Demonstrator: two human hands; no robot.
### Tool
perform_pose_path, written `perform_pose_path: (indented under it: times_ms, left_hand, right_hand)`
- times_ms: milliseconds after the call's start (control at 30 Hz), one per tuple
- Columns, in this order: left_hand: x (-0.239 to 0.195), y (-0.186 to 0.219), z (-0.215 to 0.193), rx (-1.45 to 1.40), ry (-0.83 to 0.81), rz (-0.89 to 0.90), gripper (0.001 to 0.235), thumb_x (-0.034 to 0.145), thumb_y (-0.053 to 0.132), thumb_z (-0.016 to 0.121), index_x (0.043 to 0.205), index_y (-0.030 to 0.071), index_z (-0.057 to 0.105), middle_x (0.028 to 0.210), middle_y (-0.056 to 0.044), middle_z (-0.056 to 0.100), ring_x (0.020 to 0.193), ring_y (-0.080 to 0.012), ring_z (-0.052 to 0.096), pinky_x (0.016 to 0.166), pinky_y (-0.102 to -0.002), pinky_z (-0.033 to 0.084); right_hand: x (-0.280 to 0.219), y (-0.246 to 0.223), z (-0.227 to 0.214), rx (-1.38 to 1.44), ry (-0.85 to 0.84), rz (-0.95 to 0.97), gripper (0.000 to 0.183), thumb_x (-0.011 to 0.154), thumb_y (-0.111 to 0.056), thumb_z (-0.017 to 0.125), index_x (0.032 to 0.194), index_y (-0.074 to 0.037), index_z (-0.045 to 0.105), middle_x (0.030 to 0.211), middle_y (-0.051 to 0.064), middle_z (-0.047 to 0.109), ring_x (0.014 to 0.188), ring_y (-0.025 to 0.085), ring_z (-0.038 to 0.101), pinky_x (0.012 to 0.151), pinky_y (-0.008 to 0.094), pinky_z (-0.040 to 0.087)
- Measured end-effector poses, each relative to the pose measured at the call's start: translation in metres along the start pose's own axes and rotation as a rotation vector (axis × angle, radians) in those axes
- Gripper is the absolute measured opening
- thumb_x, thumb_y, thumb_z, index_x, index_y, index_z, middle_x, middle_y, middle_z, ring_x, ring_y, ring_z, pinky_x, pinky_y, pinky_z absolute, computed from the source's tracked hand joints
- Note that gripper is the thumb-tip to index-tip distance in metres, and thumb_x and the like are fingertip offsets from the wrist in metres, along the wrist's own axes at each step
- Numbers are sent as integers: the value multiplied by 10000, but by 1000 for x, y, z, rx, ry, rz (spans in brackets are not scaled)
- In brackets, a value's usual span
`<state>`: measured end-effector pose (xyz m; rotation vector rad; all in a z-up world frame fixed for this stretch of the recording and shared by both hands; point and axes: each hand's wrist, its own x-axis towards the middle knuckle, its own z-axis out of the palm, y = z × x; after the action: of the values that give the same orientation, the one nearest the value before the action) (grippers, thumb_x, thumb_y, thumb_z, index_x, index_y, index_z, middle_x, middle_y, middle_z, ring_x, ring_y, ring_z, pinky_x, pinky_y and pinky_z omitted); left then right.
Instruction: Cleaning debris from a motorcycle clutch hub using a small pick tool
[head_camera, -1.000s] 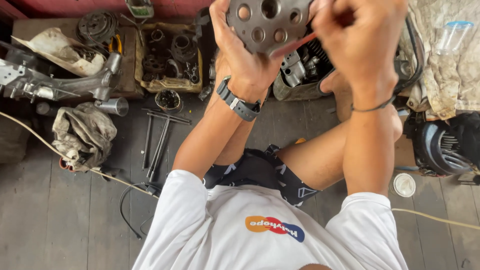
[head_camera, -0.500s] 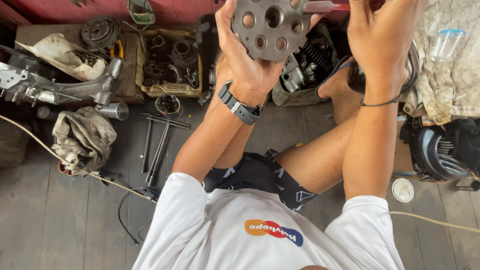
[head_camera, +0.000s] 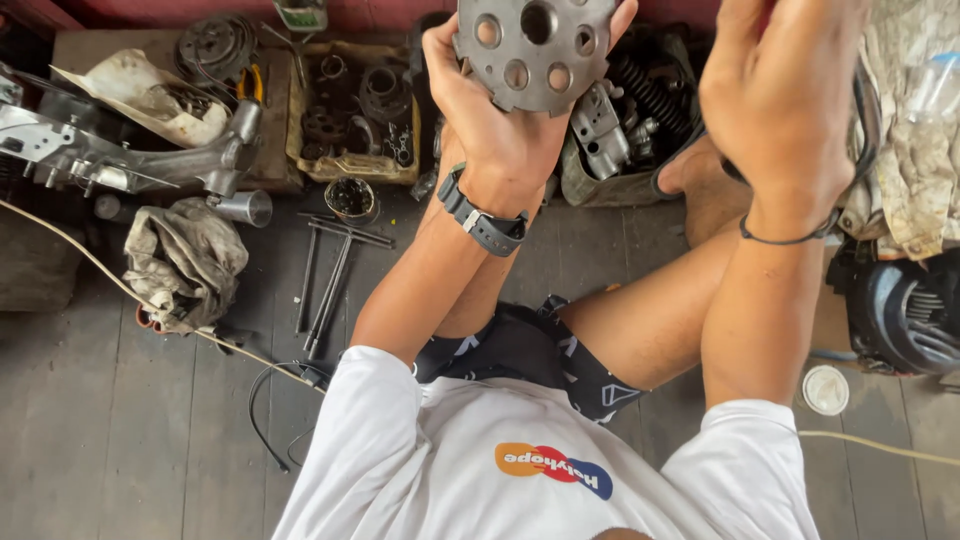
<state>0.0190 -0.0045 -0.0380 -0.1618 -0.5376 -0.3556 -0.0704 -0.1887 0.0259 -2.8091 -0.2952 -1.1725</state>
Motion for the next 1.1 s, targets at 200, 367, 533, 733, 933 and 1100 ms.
perform_pose_path:
  times_ms: [200, 367, 533, 733, 933, 1100]
  left_hand:
    - [11, 6, 19, 87, 333, -11, 384, 975, 484, 529, 984, 127, 669, 985, -87, 703, 908, -296, 658, 839, -566, 473]
    - [8, 2, 13, 26, -52, -2, 559, 1131, 471, 469, 1338, -23, 628, 1322, -233, 664, 1275, -410, 599, 1142, -671, 404]
    - [10, 5, 18, -2, 73, 50, 421, 1054, 411, 583, 1206, 27, 667, 1222, -202, 703, 1230, -403, 616, 1086, -733, 419]
    - [13, 12, 32, 145, 155, 57, 431, 989, 445, 522, 1014, 43, 677, 997, -163, 704, 990, -361, 665, 1000, -700, 477]
    - [10, 14, 22, 37, 99, -9, 525, 1001, 469, 534, 1223, 2, 621, 1232, -241, 629, 1172, -447, 589, 1057, -694, 480]
    - [11, 11, 22, 71, 149, 57, 440, 1005, 443, 532, 1060, 29, 671, 1011, -154, 714, 989, -344, 673, 960, -613, 506]
  right_hand:
    - [12, -63, -9, 274, -143, -61, 197, 1191, -32, 414, 1347, 26, 519, 1125, 191, 636, 870, 328, 614, 794, 467, 487]
    - [-6, -80, -9, 226, -233, -21, 438, 1182, -67, 396, 1618, -39, 423, 1014, 139, 537, 735, 318, 522, 680, 445, 457]
    - [-19, -102, -20, 247, -324, -46, 532, 1059, 49, 479, 1585, -28, 445, 1031, 138, 565, 578, 206, 479, 569, 378, 498]
    - [-21, -84, -14, 181, -219, -29, 513, 1102, 71, 503, 1595, -70, 503, 926, 87, 502, 694, 249, 478, 601, 394, 440]
    - [-25, -111, -16, 205, -329, -109, 550, 1063, 32, 569, 1584, -122, 480, 935, 50, 506, 620, 189, 475, 529, 349, 474]
    - [0, -78, -24, 209, -235, -100, 446, 1127, 17, 482, 1570, -4, 526, 971, 148, 627, 703, 259, 503, 652, 412, 451]
